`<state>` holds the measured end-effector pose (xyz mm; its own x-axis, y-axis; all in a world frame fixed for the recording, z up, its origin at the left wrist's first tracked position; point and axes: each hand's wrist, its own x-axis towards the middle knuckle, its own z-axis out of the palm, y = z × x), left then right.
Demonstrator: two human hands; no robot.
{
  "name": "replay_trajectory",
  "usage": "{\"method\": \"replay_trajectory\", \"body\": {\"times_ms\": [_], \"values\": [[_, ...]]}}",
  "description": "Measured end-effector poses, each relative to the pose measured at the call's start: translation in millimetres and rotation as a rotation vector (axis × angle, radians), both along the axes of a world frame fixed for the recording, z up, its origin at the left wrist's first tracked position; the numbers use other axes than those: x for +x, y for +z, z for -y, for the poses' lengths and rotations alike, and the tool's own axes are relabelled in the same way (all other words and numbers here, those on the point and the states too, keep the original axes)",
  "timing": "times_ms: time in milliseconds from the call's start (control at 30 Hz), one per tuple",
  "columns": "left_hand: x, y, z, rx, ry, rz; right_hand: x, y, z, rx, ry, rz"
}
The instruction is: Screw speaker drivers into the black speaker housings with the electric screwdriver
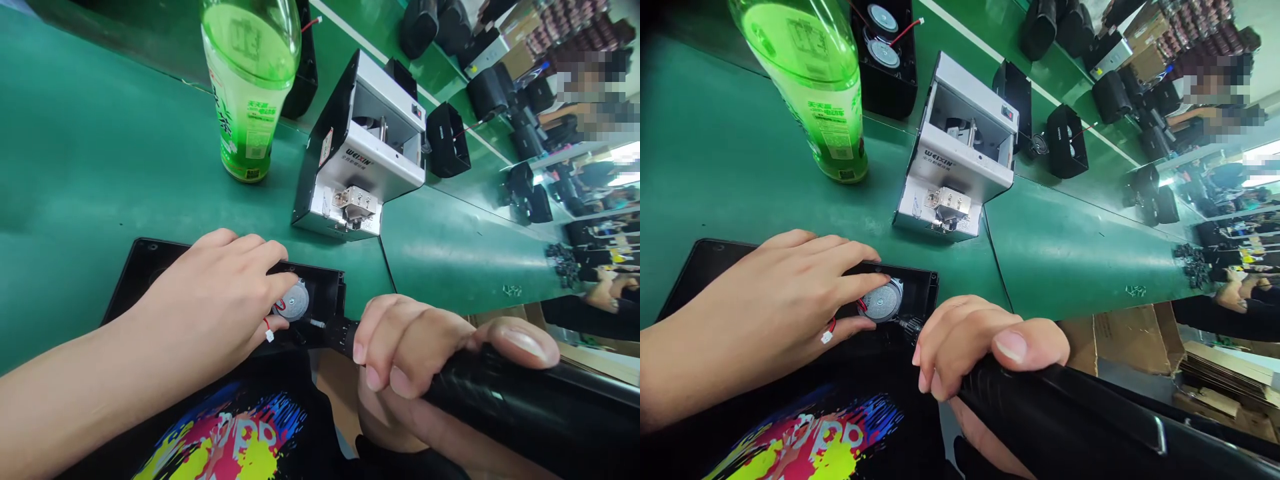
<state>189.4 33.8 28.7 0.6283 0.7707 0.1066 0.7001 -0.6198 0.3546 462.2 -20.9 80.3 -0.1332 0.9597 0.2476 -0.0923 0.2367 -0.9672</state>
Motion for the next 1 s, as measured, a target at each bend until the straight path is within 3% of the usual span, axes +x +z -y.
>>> {"method": "replay_trajectory", "body": {"times_ms": [133, 267, 367, 567, 833, 1000], "values": [[-1, -0.1, 0, -0.001, 0.004, 0.020, 0, 13.9, -7, 0.094, 0.062, 0.056], [-2, -2.7, 0, -0.014, 0.005, 0.048, 8, 3.6, -11, 0.186, 0.108, 0.017], [-3, -4.0, 0, -0.004, 0.005, 0.053, 9, 3.6, -6, 0.162, 0.041, 0.001], [-6, -3.9, 0, 0.037, -0.018, 0.106, -4, 26.2, 4, 0.092, -0.146, -0.067], [-9, -5.0, 0, 0.111, -0.125, 0.197, 6, 15.9, -6, 0.186, -0.104, -0.082], [-6, -3.4, 6, 0.085, -0.136, 0.256, 8, 30.6, 0, 0.140, -0.068, -0.001]]}}
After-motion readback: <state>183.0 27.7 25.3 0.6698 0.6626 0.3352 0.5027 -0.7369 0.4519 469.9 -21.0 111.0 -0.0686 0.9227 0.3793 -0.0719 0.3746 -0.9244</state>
